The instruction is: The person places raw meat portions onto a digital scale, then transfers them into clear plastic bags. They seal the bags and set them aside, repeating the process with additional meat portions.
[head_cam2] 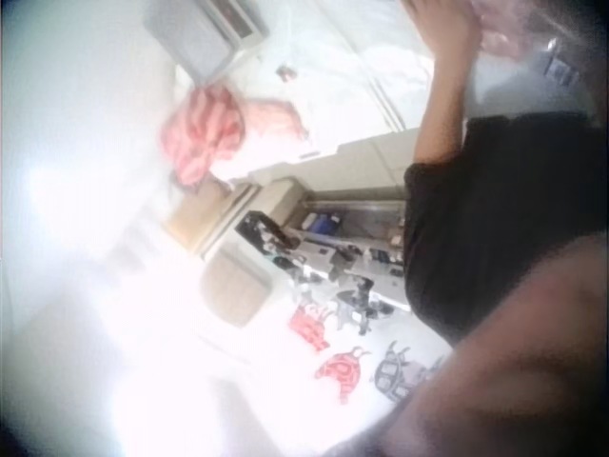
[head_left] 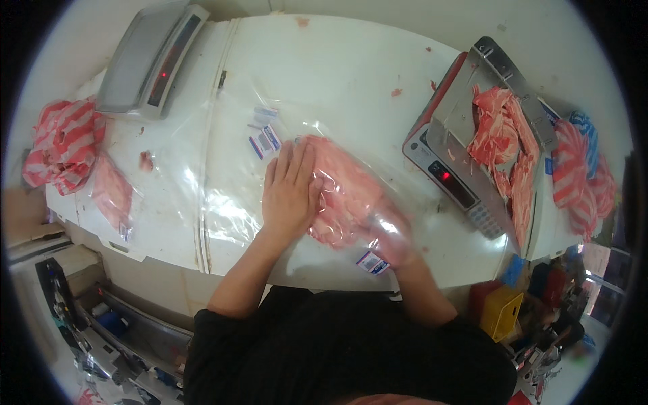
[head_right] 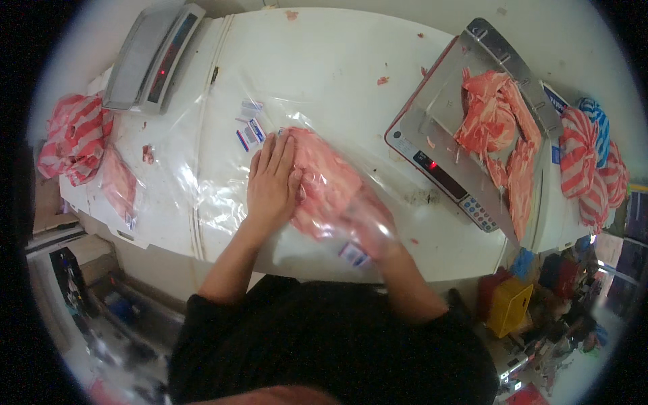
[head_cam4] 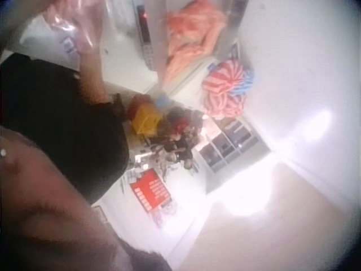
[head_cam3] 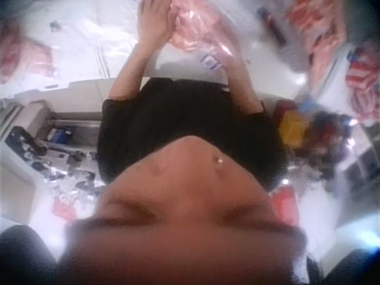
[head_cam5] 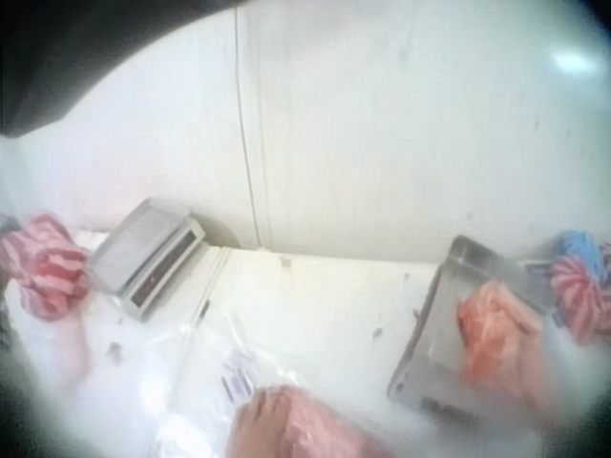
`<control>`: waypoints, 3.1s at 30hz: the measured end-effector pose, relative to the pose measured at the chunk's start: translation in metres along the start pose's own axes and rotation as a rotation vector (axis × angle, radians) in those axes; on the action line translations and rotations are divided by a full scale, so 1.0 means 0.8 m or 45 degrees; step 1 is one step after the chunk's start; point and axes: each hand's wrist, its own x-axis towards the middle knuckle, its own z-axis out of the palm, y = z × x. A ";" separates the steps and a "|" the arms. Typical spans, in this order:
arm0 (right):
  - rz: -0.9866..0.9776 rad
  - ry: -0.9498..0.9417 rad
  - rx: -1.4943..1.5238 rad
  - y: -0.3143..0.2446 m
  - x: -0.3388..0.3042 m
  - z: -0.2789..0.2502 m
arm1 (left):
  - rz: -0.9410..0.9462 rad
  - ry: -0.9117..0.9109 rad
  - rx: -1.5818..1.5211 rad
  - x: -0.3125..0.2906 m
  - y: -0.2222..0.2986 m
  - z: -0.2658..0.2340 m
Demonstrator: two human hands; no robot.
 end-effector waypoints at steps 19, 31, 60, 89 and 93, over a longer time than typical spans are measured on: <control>0.178 0.387 0.099 0.010 -0.007 -0.007 | 0.124 -0.002 0.018 0.002 0.000 -0.007; -0.139 0.500 -0.841 -0.077 -0.132 -0.074 | 0.374 -0.242 0.046 -0.004 0.071 0.013; -0.267 0.315 -1.533 -0.060 -0.028 -0.095 | 0.326 -0.154 -0.817 -0.085 0.127 0.041; -0.404 0.924 -2.359 -0.294 -0.100 -0.161 | 0.073 0.278 -0.909 -0.100 0.045 -0.071; 0.232 0.870 -2.502 -0.310 -0.087 -0.236 | 0.292 0.004 -1.006 -0.103 0.099 -0.051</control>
